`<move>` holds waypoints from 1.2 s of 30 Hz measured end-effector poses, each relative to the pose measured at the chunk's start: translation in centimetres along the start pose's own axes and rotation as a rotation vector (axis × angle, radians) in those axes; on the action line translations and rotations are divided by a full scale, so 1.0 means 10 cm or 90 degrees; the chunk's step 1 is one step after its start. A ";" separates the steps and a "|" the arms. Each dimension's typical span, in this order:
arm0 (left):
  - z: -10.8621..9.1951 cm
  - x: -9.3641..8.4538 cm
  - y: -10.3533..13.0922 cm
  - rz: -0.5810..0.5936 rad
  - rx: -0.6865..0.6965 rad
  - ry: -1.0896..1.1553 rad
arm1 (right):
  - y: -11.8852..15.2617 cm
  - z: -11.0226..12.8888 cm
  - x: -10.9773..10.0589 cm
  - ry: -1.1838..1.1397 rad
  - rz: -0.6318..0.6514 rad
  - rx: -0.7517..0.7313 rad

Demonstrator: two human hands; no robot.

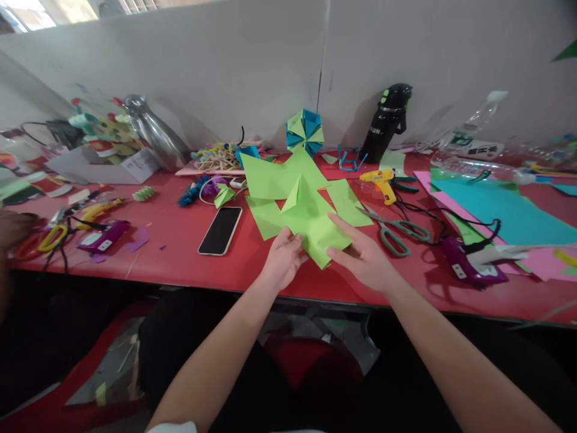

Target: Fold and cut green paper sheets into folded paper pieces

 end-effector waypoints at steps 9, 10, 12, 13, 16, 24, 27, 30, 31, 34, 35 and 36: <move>-0.02 0.03 0.01 0.002 0.023 0.012 | 0.06 0.08 0.07 0.114 0.055 -0.031; -0.03 0.04 0.01 0.013 0.024 0.004 | 0.05 0.08 0.02 0.123 0.020 -0.036; -0.03 0.04 0.01 0.028 0.035 -0.039 | 0.01 0.02 -0.09 0.130 -0.048 -0.012; -0.04 0.03 0.01 0.031 0.044 -0.075 | 0.00 -0.02 -0.13 0.130 -0.072 0.009; -0.03 -0.04 -0.01 0.014 0.052 -0.179 | -0.02 -0.07 -0.19 0.128 -0.091 0.049; 0.03 -0.04 0.01 0.026 -0.017 -0.102 | 0.04 0.10 -0.01 0.127 0.030 -0.052; 0.02 -0.03 0.01 0.034 -0.016 -0.120 | 0.01 0.06 -0.08 0.139 -0.024 -0.048; -0.05 -0.06 -0.01 0.021 0.033 -0.194 | -0.02 -0.03 -0.31 0.138 -0.161 -0.013; -0.08 -0.07 -0.01 0.018 0.051 -0.217 | -0.02 -0.06 -0.39 0.132 -0.202 -0.004; -0.16 -0.07 -0.03 0.018 0.091 -0.261 | -0.02 -0.13 -0.50 0.116 -0.251 0.002; -0.18 -0.07 -0.04 0.024 0.097 -0.270 | -0.03 -0.16 -0.51 0.101 -0.249 0.007; -0.19 -0.06 -0.04 0.031 0.102 -0.278 | -0.04 -0.19 -0.50 0.075 -0.240 0.014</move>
Point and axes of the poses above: each hand's wrist, its own y-axis away from the middle knuckle, its own x-axis out of the palm, z = x × y, the point moved 9 cm from there along -y, towards the middle knuckle, and after that the axes turned 5 degrees about x, right-handed, at the moved point
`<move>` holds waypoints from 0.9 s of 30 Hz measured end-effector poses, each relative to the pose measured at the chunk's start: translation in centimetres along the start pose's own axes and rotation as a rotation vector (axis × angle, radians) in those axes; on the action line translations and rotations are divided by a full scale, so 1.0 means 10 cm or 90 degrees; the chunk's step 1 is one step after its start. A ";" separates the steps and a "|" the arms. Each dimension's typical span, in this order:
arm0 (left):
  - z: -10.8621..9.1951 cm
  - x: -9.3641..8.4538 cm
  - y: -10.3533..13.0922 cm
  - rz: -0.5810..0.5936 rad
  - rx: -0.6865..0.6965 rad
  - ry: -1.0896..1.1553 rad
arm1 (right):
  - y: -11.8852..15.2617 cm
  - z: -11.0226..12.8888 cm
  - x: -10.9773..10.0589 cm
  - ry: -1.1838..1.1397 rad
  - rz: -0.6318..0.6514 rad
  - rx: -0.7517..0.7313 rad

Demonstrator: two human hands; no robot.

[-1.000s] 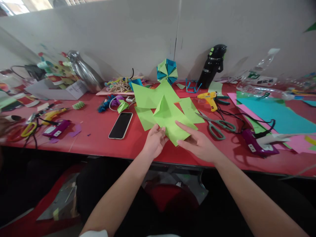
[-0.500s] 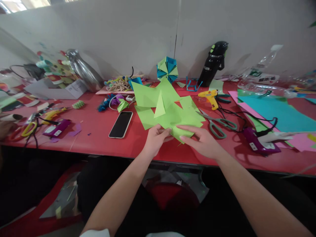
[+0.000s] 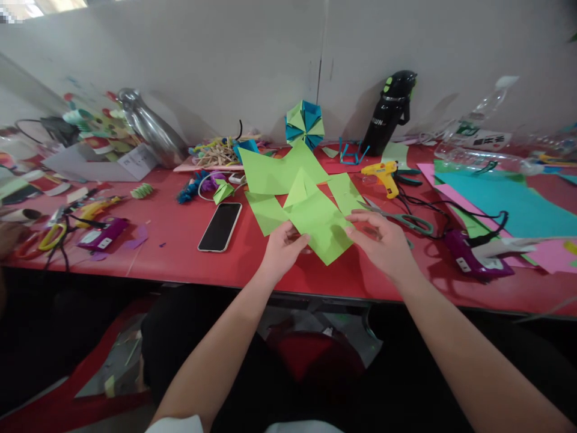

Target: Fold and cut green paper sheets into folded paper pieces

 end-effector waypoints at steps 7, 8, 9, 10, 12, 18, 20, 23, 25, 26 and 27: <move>-0.02 -0.03 -0.03 0.015 0.032 -0.069 | -0.01 -0.19 0.17 -0.136 0.064 0.092; -0.01 -0.04 -0.03 0.005 0.036 -0.085 | -0.01 -0.20 0.19 -0.140 0.075 0.092; -0.01 -0.05 -0.04 -0.004 0.038 -0.095 | -0.01 -0.20 0.21 -0.142 0.087 0.088; 0.00 -0.06 -0.04 -0.011 0.040 -0.095 | -0.01 -0.19 0.23 -0.140 0.096 0.085; 0.01 -0.07 -0.05 -0.020 0.036 -0.064 | 0.00 -0.18 0.22 -0.121 0.097 0.079; 0.07 -0.14 -0.06 -0.046 -0.039 0.034 | 0.11 0.13 0.22 -0.009 0.219 -0.032; 0.05 -0.17 -0.06 -0.054 -0.040 0.026 | 0.17 0.22 0.23 0.047 0.279 -0.070; 0.01 -0.18 -0.07 -0.053 -0.033 0.007 | 0.17 0.28 0.18 0.092 0.288 -0.091; -0.01 -0.18 -0.07 -0.047 -0.031 -0.009 | 0.15 0.29 0.14 0.118 0.260 -0.104; -0.01 -0.17 -0.07 -0.045 -0.031 -0.016 | 0.13 0.30 0.13 0.131 0.245 -0.114; -0.02 -0.17 -0.07 -0.043 -0.032 -0.020 | 0.12 0.31 0.12 0.142 0.234 -0.123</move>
Point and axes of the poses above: each hand's wrist, its own y-axis away from the middle knuckle, its own x-axis out of the palm, z = x × y, the point moved 9 cm from there along -y, towards the middle knuckle, and after that the axes turned 5 degrees about x, right-handed, at the moved point
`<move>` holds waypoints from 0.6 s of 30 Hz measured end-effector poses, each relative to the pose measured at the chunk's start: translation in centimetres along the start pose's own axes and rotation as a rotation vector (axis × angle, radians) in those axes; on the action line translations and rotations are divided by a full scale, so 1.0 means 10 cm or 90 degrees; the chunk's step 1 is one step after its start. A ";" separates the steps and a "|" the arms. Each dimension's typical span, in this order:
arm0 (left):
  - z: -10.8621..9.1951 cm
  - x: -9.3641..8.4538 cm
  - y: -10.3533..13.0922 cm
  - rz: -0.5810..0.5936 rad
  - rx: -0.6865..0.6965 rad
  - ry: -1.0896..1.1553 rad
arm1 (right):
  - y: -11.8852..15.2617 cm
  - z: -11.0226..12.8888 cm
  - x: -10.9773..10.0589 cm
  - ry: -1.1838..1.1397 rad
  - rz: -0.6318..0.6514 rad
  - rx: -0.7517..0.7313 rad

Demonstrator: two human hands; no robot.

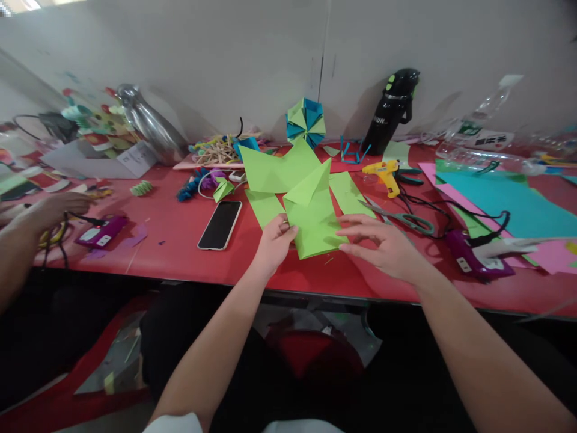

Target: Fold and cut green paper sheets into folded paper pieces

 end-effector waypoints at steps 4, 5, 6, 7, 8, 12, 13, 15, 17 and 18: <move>0.00 -0.01 -0.01 -0.001 -0.001 0.000 | -0.01 0.02 -0.01 0.027 0.000 -0.042; -0.01 -0.02 -0.01 -0.003 0.002 0.001 | -0.01 0.03 -0.02 0.029 0.002 -0.052; -0.01 -0.03 -0.01 -0.005 0.005 -0.002 | 0.00 0.03 -0.03 0.030 0.000 -0.060; -0.02 -0.03 -0.01 -0.008 0.006 -0.006 | 0.00 0.03 -0.05 0.030 -0.004 -0.064; -0.02 -0.04 -0.01 -0.009 0.006 -0.012 | 0.00 0.03 -0.06 0.031 -0.008 -0.067; 0.00 -0.01 0.00 0.000 -0.010 -0.018 | -0.01 0.06 -0.09 0.040 -0.039 -0.086; 0.01 0.00 0.00 0.007 -0.013 -0.011 | -0.01 0.08 -0.10 0.043 -0.055 -0.095; 0.03 0.03 0.01 0.019 -0.020 0.006 | 0.00 0.12 -0.12 0.044 -0.092 -0.112; 0.06 0.05 0.01 0.029 -0.031 0.021 | 0.01 0.16 -0.14 0.042 -0.116 -0.123; 0.07 0.06 0.01 0.033 -0.036 0.028 | 0.02 0.16 -0.14 0.038 -0.120 -0.125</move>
Point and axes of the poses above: each hand's wrist, its own y-axis away from the middle knuckle, its own x-axis out of the palm, z = x × y, the point moved 9 cm from there along -y, towards the middle knuckle, and after that the axes turned 5 degrees about x, right-handed, at the moved point
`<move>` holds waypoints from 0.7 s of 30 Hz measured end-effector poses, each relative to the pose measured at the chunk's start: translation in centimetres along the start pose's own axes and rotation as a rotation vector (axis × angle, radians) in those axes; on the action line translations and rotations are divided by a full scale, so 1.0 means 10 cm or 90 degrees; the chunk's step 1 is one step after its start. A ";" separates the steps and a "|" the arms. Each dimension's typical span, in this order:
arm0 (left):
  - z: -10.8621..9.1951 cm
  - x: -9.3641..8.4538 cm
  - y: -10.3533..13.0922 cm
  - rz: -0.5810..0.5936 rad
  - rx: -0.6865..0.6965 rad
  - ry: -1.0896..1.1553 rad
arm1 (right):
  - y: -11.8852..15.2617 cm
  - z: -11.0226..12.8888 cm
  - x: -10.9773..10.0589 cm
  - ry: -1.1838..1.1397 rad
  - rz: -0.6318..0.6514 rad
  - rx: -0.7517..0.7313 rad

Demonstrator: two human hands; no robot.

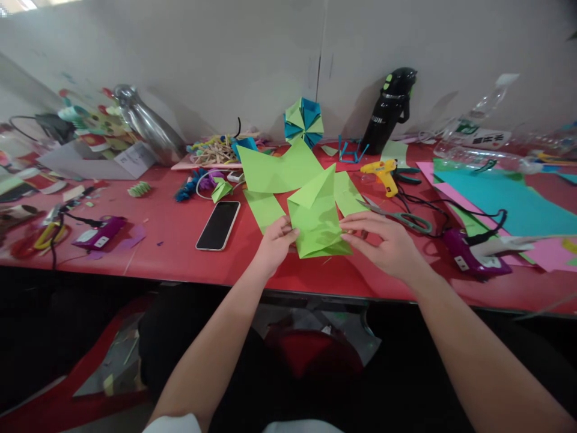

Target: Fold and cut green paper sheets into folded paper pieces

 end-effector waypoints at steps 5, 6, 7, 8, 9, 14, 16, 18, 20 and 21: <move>0.01 0.01 0.00 0.011 -0.014 0.032 | 0.03 -0.03 0.03 -0.023 0.054 0.030; 0.01 0.01 0.01 0.011 -0.017 0.036 | 0.03 -0.04 0.04 -0.015 0.073 0.031; 0.01 0.01 0.01 0.009 -0.020 0.038 | 0.04 -0.05 0.06 -0.004 0.090 0.028; 0.01 0.01 0.01 0.008 -0.022 0.038 | 0.04 -0.05 0.07 0.005 0.106 0.023; 0.01 0.00 0.01 0.007 -0.024 0.036 | 0.05 -0.06 0.08 0.010 0.117 0.019; 0.03 0.04 0.03 0.031 -0.040 0.025 | 0.05 -0.09 0.12 0.021 0.115 -0.005; 0.05 0.08 0.04 0.053 -0.055 0.033 | 0.04 -0.09 0.14 0.031 0.094 -0.023; 0.06 0.12 0.06 0.078 -0.061 0.046 | 0.04 -0.08 0.14 0.034 0.061 -0.038; 0.06 0.16 0.07 0.101 -0.059 0.050 | 0.03 -0.07 0.12 0.028 0.021 -0.045; 0.06 0.18 0.08 0.111 -0.057 0.049 | 0.03 -0.08 0.10 0.021 0.003 -0.042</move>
Point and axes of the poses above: each hand's wrist, its own y-axis away from the middle knuckle, its own x-axis out of the palm, z = x × y, the point moved 9 cm from there along -y, towards the middle knuckle, and after that the axes turned 5 degrees about x, right-handed, at the moved point
